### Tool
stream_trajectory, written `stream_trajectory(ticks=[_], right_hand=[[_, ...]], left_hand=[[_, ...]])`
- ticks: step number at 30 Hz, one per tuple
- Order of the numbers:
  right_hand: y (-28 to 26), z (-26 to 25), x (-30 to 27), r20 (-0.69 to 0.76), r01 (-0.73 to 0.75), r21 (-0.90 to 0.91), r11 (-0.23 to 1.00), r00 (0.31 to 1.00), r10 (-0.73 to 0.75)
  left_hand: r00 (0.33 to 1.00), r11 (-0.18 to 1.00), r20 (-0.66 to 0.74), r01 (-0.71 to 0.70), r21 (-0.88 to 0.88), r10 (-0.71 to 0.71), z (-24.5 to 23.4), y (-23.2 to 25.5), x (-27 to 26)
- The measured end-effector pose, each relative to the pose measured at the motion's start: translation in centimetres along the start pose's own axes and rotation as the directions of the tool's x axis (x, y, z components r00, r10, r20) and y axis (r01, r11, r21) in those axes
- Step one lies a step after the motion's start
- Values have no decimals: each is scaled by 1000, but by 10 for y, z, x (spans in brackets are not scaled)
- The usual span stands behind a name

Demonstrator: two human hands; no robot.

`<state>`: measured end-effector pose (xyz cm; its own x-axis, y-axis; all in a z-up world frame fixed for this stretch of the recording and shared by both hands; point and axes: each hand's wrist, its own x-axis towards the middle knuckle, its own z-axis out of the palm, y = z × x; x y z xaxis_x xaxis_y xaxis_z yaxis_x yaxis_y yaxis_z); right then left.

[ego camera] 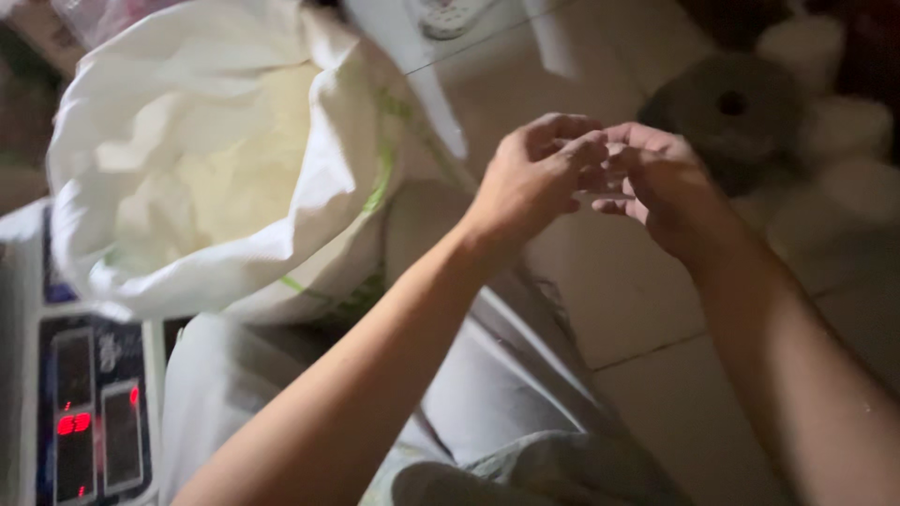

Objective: The person scoops flour from a large sack into a plastic bag placed on a digital scale, adjusts the amount to reach a target weight, and ties the bag closed. The process is repeated for multiple bags.

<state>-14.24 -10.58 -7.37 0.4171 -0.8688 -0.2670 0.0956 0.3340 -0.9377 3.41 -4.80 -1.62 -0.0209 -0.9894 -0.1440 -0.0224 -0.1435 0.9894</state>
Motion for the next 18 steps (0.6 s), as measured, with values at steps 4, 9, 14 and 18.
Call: stream_trajectory(ticks=[4,9,14,18], right_hand=[[-25,53,9,73,18,-111,994,997,-10],[-48,100,13,206,-32,-260,965,975,88],[-57,155,3,290,8,-364,931,951,105],[-59,205,-12,427,126,-424,897,901,75]], left_hand=[[992,999,-125,26,20,-24,-45,14,-24],[991,984,-134,-40,-172,17,-82,19,-57],[959,982,-283,-82,-172,31,-114,22,-102],[910,971,-415,-105,-216,6,-139,24,-146]])
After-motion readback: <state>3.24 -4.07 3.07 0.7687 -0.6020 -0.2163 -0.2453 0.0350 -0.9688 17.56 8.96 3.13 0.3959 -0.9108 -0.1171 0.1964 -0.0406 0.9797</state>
